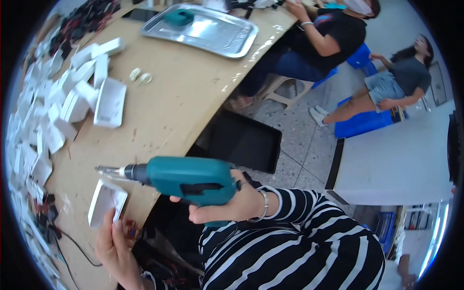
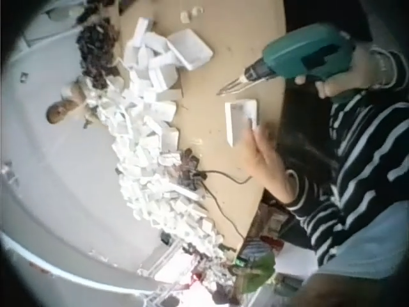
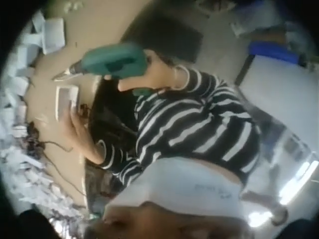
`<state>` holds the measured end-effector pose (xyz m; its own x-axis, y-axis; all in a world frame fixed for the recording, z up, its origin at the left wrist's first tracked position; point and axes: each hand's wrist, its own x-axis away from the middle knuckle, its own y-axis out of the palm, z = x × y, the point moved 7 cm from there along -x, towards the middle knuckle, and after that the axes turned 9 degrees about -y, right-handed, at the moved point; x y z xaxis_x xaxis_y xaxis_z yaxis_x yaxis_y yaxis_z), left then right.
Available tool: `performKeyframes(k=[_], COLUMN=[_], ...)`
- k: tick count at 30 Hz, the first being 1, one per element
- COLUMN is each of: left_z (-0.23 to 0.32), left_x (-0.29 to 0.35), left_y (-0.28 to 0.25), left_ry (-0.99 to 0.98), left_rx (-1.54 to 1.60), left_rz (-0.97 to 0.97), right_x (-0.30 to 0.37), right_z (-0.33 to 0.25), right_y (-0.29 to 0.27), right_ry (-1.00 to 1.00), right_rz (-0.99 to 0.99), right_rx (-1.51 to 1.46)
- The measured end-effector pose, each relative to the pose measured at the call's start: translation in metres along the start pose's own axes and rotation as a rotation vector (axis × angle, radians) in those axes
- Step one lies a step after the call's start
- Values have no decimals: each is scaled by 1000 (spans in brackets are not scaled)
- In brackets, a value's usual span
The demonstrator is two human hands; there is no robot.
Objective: Soldering electrical wires into small white plastic housings at a manual assembly workstation.
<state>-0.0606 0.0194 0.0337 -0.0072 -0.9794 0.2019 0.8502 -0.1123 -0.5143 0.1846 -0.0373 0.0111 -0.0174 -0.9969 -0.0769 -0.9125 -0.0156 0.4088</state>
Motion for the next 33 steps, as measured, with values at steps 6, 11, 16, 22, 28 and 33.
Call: performKeyframes(k=[6, 11, 16, 22, 28, 33], left_z=[0, -6, -12, -10, 8, 27], left_x=[3, 0, 5, 6, 7, 10], left_y=[2, 14, 12, 10, 5, 9], left_ry=[136, 15, 33, 115, 412, 584], left_rx=[139, 500, 683, 652, 74, -179], left_rz=[-142, -117, -51, 84, 450, 600], right_x=[2, 2, 0, 1, -1, 0], right_z=[1, -6, -5, -2, -3, -5], right_y=[2, -10, -9, -5, -2, -4], right_ry=[22, -30, -73, -84, -94, -92], right_rz=[-10, -42, -41, -30, -27, -17], right_rx=[-42, 85, 70, 71, 51, 8])
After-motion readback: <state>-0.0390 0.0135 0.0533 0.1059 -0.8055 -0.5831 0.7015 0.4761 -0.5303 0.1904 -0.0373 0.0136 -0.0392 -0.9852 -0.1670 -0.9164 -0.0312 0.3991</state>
